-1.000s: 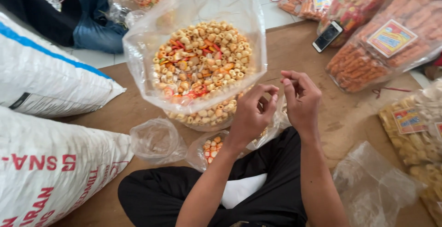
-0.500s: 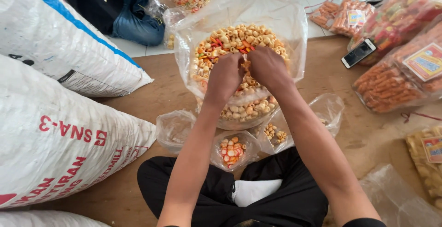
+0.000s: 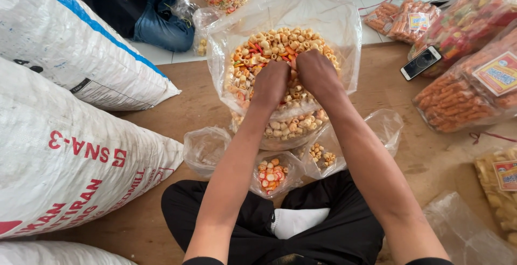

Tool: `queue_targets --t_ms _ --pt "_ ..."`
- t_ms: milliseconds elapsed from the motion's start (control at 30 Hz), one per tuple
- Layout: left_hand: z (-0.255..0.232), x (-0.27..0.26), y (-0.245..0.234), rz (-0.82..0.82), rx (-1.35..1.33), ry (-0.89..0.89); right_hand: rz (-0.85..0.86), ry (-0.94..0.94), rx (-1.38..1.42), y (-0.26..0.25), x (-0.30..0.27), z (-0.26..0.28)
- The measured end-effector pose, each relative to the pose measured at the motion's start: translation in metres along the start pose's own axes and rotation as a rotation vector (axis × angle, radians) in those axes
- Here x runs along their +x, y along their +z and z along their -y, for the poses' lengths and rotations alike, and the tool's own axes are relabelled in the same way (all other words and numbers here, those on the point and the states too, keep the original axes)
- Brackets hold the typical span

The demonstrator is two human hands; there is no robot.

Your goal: The person scoops mixed ring-shaped snacks from a large clear bag and places them into smaller clear plastic bags. The person repeats this process multiple times, filling several small bags with the snack mix.

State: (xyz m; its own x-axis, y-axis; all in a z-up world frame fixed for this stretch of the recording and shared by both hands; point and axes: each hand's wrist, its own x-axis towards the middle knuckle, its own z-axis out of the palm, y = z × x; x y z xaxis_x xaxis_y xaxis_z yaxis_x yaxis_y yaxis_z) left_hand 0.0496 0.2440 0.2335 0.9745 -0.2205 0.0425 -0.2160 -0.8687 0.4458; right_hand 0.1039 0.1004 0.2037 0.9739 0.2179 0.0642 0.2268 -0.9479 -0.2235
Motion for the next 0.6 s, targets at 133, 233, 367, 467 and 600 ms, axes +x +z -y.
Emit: queue_targets --t_ms 133,233,367,467,600 --pt "0.015 0.014 0.016 -0.047 0.032 0.018 -0.071 -0.061 0.008 -0.021 -0.018 0.011" --pt "0.018 0.02 0.025 -0.072 0.069 0.02 -0.13 -0.098 0.091 -0.046 -0.041 0.028" --pt "0.017 0.019 0.027 -0.103 0.121 0.04 -0.273 -0.2 0.253 -0.079 -0.073 0.047" --pt "0.015 0.019 0.027 -0.099 0.116 0.044 -0.414 -0.273 0.394 -0.083 -0.095 0.047" --pt "0.008 0.009 0.018 -0.085 -0.006 0.015 -0.602 -0.328 0.566 -0.088 -0.143 0.041"
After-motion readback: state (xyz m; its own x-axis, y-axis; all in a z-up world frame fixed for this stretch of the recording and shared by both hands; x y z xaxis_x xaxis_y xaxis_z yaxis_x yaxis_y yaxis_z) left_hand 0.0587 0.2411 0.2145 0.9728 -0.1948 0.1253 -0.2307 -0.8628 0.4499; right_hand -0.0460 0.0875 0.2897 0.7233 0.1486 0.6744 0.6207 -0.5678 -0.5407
